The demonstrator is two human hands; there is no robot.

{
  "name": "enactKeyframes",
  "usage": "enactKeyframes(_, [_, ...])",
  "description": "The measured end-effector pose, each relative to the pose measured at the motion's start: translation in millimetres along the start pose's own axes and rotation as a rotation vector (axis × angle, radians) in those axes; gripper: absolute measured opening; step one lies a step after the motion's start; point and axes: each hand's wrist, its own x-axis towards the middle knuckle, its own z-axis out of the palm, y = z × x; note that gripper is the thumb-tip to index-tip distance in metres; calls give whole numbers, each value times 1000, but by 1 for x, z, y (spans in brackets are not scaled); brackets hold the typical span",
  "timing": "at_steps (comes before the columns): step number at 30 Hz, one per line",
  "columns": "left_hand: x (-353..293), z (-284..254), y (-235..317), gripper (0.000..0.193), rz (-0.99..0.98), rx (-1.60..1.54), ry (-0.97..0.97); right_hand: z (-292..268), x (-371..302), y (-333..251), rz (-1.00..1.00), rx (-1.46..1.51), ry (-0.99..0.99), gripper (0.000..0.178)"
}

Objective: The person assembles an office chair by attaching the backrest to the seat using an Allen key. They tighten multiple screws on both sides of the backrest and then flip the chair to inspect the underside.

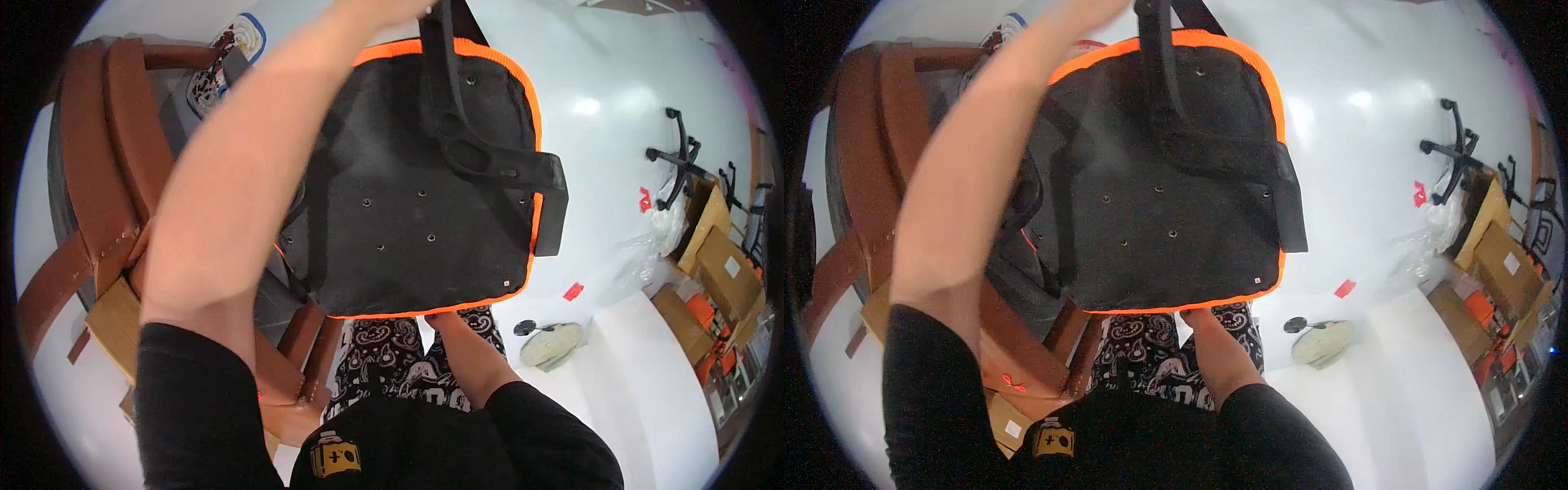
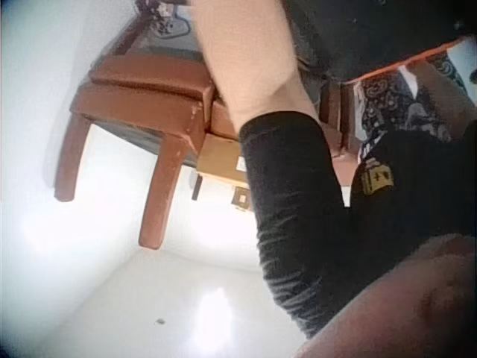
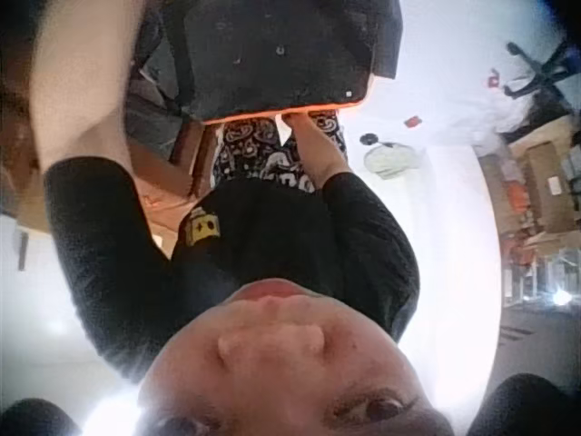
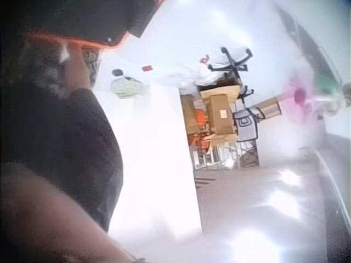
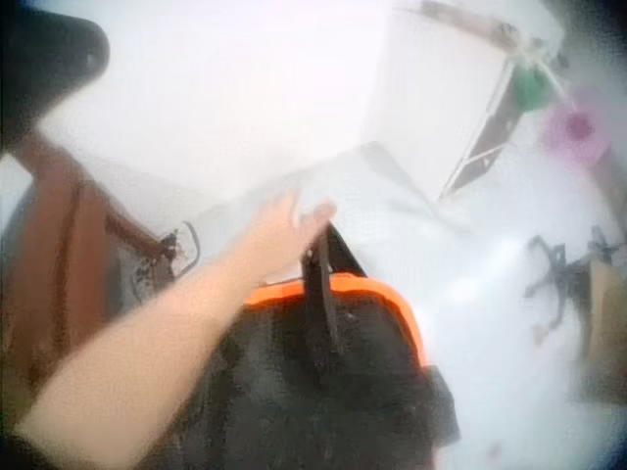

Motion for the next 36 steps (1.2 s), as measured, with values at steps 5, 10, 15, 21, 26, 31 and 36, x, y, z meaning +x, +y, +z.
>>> enactKeyframes(5, [48,17,21,59,-4,37,-208,26,17,0,58,54,-69,22])
enactKeyframes(10, [37,40,26,47,27,129,-168,37,11,-7,66,35,-113,23])
enactKeyframes(15, [46,38,23,47,28,242,-95,40,-4,-6,67,20,-148,23])
enactKeyframes(21, [22,41,-11,49,64,84,-21,35,-8,-9,2,-53,-174,24])
enactKeyframes(26, [36,46,9,47,58,220,-90,39,-30,-18,-47,-91,-144,25])
enactKeyframes(31, [45,47,-9,44,184,169,-77,52,-47,-16,-103,-105,-140,25])
enactKeyframes(36, [52,59,-32,44,196,155,-24,62,-46,-8,-159,-102,-132,26])
